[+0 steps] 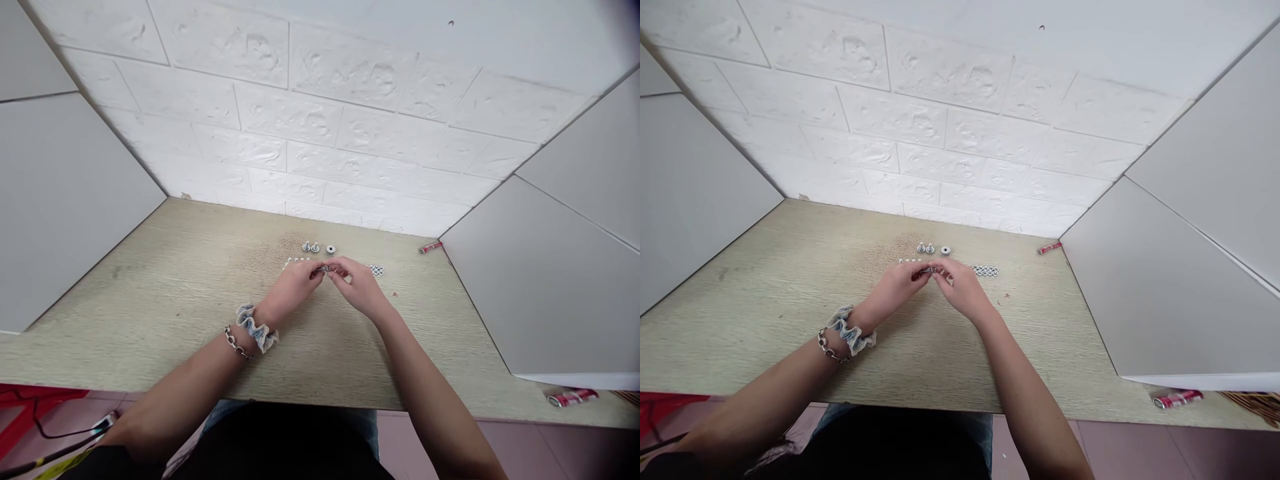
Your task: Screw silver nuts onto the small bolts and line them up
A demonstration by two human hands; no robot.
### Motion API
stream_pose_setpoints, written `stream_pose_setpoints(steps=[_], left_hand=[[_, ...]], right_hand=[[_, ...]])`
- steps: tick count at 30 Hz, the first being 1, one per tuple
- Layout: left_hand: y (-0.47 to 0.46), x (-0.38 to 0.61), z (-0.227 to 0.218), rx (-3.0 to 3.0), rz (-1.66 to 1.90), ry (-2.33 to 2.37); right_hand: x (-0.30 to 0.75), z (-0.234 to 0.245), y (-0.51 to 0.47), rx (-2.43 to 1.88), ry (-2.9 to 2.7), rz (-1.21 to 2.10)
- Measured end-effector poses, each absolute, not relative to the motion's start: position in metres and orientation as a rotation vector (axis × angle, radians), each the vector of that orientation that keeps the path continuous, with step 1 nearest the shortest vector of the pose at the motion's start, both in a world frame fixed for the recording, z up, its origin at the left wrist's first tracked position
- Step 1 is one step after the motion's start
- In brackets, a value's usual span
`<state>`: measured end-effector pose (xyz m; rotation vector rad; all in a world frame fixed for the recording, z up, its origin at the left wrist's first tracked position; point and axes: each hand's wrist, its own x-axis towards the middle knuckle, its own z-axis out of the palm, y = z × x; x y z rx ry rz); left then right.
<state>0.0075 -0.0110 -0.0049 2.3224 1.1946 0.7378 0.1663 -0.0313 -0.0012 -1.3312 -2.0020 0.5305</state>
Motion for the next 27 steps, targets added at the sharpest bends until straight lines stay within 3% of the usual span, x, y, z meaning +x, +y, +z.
stream_pose_setpoints(steps=[5,14,20,27], left_hand=[[-0.0101,0.0075,-0.0054,2.354,0.730,1.256],[-0.0111,0.0065,-0.0034,2.344,0.727,1.197],[-0.0108,0.0087,-0.0084,2.379,0.743,1.240],[-0.0123,0.0069,-0.0049,2.315,0.761,1.181]], right_hand=[[0.1687,-0.0029,-0.0323,-1.772,-1.986,0.379],[0.1637,0.0006,-0.0325,-1.322,-2.042,0.460],[0.1651,0.0004,-0.0352,-1.877,-1.934,0.333],[0.1617,0.0005,-0.0356,-1.378,-1.989,0.430]])
